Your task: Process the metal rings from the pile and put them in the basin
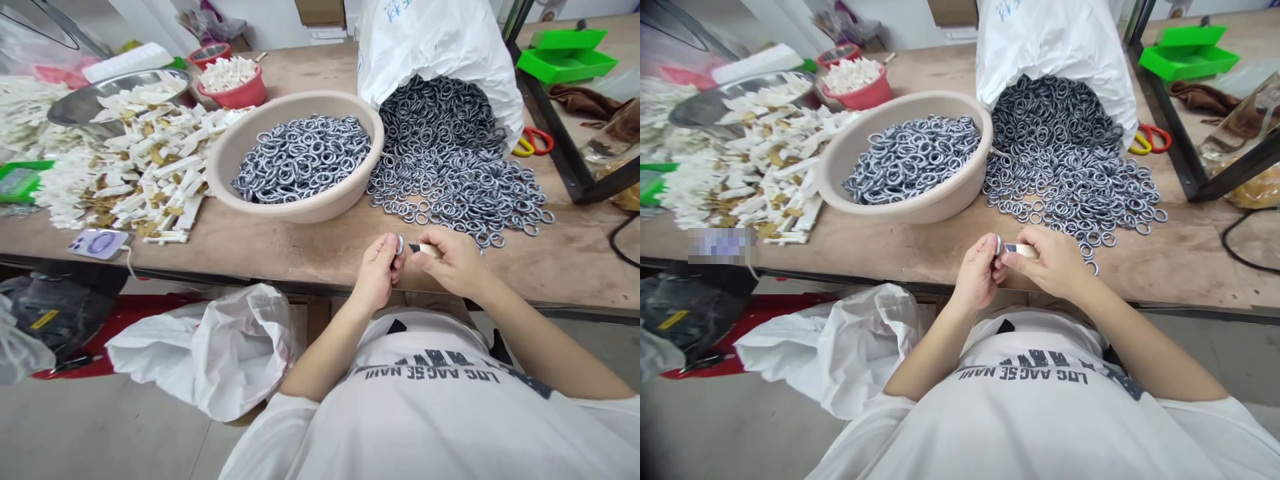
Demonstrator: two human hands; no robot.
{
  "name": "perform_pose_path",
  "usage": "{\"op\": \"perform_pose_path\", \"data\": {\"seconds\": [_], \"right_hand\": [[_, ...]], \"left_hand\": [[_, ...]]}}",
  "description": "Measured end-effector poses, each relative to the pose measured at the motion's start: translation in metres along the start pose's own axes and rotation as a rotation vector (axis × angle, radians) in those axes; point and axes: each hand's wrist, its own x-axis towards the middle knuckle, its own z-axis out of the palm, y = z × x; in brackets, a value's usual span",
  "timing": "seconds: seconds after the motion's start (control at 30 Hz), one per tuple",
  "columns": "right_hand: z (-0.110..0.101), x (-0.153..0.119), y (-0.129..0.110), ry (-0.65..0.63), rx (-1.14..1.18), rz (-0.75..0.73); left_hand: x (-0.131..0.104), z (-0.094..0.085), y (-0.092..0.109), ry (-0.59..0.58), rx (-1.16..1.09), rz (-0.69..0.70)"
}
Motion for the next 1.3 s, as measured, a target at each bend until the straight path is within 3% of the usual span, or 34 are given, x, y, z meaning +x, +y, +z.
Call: {"op": "perform_pose_path", "data": {"seconds": [0.2,0.47,0.53,0.67,0.87,1.0,1.1,1.3], "right_hand": [[-0.001,-0.005,-0.009,-0.096,-0.214,-0.085],[0.004,-0.005,-0.011,-0.161,-0.119,-0.064],[0.006,-0.001,-0.003,-0.148,-0.079,0.008],[0.0,0.013,0.023,-0.029,-0.077,0.289],[-0.003,0.037,0.031,-0.122,-0.555,0.296],[0.003,0.052,0.035,-0.239,-0.722,0.312],[0.003,0.052,0.036,-0.178,-0.578,0.291],[0.019,0.015,0.003,-0.028,0.482,0.289]], "left_hand": [[-0.002,-0.001,-0.004,0.01,0.009,0.026],[-0.004,-0.006,-0.002,-0.063,0.005,-0.029],[-0.009,-0.007,-0.003,-0.103,0.008,-0.068],[-0.019,-0.01,-0.008,-0.27,0.071,-0.174],[-0.006,-0.024,-0.002,-0.08,0.132,-0.004],[0.002,-0.033,0.004,0.033,0.077,-0.025],[0.002,-0.035,0.005,0.124,0.013,-0.061],[0.001,-0.014,-0.004,0.081,-0.015,-0.088]]}}
